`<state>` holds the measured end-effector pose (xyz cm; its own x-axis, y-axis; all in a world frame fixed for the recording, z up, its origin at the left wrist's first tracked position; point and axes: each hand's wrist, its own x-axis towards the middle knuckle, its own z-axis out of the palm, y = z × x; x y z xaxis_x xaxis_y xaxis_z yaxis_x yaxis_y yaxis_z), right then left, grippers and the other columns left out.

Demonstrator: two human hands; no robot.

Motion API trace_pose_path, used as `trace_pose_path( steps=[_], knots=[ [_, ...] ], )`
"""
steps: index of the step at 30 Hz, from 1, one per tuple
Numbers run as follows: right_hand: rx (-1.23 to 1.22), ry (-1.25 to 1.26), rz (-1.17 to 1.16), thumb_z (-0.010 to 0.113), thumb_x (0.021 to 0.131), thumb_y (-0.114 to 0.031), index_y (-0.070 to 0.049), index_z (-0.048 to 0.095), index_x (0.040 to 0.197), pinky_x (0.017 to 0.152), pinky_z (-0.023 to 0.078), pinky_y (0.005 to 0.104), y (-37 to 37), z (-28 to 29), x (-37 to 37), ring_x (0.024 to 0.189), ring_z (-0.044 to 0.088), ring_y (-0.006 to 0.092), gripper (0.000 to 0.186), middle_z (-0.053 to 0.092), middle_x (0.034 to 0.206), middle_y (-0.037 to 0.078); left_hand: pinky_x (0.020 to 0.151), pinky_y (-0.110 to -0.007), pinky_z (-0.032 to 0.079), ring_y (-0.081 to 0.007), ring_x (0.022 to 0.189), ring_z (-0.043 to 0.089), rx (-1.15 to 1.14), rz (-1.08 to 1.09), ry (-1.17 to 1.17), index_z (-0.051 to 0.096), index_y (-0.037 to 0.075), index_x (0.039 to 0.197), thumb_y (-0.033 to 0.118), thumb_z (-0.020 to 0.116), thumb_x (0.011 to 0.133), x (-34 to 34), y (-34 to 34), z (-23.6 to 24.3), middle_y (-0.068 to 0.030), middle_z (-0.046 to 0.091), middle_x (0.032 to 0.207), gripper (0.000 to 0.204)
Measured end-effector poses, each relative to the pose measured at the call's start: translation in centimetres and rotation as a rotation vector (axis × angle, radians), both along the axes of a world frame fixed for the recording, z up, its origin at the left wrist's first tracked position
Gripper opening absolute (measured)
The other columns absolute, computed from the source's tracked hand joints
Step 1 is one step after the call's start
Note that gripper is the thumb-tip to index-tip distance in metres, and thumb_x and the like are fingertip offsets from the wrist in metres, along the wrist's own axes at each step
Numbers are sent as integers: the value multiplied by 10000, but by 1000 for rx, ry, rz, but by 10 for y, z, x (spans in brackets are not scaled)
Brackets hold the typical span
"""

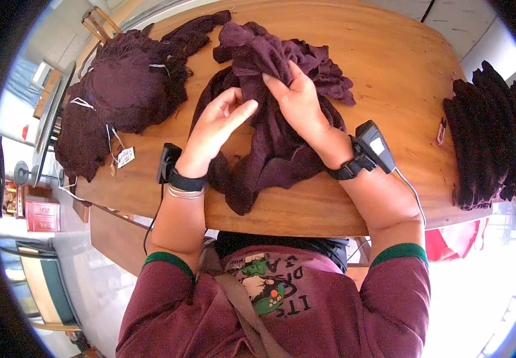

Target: Sorting and inspecting a pile of garments on a table.

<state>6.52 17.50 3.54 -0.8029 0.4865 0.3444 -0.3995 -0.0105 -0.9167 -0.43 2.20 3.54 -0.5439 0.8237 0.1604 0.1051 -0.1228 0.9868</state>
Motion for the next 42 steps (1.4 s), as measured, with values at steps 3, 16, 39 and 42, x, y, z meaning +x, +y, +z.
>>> trace_pose_path(
  steps=[3,16,39,42],
  knots=[
    [155,-105,-27,659,832,-156,100,525,1139,849,465,265,-2,-3,3,934,590,129,422,660,1009,135,724,-181,366,-17,806,435,-3,190,15,569,61,943,171,531,952,2,3,-8,72,499,864,116],
    [352,-406,458,673,812,-151,54,593,1081,792,481,283,-5,10,14,874,597,129,348,671,970,110,515,-187,294,2,597,329,312,513,-249,575,66,929,212,492,973,-30,-6,-4,95,409,685,174],
    [737,-359,196,847,589,-448,154,452,1196,934,425,333,-12,26,18,1053,559,237,941,603,1105,222,728,-162,386,0,804,451,264,301,-3,575,19,1009,189,501,971,-8,-2,3,69,527,871,189],
    [596,-401,344,732,764,-196,97,543,1128,849,458,283,-22,12,19,944,557,141,505,635,1019,105,700,-162,384,-3,776,439,246,355,-30,578,21,1000,208,512,967,-7,-2,5,71,515,850,201]
  ],
)
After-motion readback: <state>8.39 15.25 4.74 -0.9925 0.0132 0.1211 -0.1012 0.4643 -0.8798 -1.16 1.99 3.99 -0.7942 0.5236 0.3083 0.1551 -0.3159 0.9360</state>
